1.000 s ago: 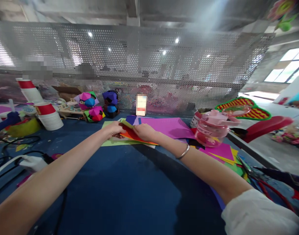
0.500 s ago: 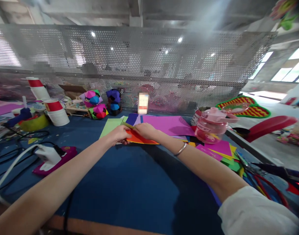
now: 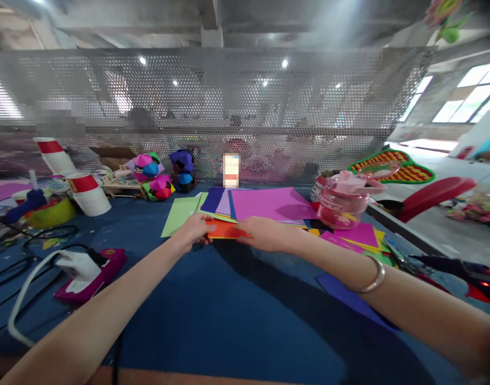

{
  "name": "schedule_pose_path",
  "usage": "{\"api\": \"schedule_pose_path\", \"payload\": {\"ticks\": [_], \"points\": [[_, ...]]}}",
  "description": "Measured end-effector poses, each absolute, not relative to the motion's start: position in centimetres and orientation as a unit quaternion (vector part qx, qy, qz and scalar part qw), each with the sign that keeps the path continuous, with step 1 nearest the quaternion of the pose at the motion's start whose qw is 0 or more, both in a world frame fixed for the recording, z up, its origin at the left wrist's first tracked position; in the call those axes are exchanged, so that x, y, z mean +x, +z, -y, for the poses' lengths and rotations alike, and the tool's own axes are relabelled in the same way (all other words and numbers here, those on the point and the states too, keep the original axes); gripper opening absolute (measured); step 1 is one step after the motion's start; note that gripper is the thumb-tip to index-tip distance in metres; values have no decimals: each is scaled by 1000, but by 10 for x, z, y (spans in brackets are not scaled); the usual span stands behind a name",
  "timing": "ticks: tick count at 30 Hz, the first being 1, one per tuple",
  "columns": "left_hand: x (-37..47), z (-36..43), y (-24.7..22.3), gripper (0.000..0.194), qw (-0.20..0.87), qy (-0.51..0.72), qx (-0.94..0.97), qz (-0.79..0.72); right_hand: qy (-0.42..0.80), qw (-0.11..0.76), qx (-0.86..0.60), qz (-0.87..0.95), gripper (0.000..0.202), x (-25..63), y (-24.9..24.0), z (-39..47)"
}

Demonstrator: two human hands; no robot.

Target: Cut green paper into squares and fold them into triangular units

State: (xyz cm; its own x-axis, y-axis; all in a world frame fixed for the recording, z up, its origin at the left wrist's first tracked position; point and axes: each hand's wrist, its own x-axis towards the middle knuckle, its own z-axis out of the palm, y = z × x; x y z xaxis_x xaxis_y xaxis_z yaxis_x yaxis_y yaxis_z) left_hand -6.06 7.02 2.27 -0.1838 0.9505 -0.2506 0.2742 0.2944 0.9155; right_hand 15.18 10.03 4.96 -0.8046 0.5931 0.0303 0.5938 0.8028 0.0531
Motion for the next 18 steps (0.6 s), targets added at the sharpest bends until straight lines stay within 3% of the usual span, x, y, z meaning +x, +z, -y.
{"api": "schedule_pose_path", "payload": {"ticks": [14,18], "points": [[-60,-54,33,33,488,411,410,-652,-140,91,-366,915,26,155,11,-77],[-62,-56,32,43,507,433,382,-640,-140,137,-358,913,21,160,4,-85]]}}
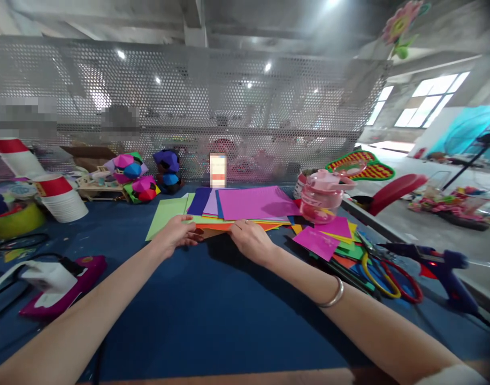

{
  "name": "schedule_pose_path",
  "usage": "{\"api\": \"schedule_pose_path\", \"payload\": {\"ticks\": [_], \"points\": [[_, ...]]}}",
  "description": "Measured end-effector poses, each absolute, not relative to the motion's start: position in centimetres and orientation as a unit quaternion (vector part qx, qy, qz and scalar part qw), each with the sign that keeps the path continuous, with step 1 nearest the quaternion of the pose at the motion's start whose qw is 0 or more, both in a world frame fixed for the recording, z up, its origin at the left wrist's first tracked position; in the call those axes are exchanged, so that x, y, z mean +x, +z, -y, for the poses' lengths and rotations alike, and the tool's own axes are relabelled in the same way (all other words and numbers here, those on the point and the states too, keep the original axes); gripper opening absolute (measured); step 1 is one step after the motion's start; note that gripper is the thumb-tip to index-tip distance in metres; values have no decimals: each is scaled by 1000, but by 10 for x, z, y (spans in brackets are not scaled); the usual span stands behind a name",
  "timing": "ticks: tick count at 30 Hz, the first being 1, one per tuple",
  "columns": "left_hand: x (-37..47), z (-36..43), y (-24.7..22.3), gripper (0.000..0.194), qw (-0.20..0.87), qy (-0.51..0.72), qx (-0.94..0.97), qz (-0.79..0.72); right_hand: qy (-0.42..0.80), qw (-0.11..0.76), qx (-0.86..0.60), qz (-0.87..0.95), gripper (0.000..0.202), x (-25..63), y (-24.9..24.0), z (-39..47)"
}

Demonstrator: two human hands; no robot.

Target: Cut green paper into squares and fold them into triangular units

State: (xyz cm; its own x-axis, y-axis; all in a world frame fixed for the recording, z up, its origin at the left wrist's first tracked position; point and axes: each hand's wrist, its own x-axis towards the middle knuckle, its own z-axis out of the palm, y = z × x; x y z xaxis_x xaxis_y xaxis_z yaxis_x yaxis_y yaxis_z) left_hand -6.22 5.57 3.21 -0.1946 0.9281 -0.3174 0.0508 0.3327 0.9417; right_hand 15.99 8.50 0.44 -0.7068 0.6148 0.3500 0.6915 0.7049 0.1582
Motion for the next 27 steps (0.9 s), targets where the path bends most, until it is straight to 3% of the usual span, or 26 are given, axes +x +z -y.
{"api": "schedule_pose_path", "payload": {"ticks": [16,22,27], "points": [[-54,-51,23,87,525,557,299,-570,-80,305,-318,894,19,166,-15,-86],[-49,-51,14,79,478,554,343,-590,-49,346,-334,875,17,171,-14,-89],[-55,-55,5,35,474,524,391,-590,-54,346,-315,882,22,169,-14,-87]]}}
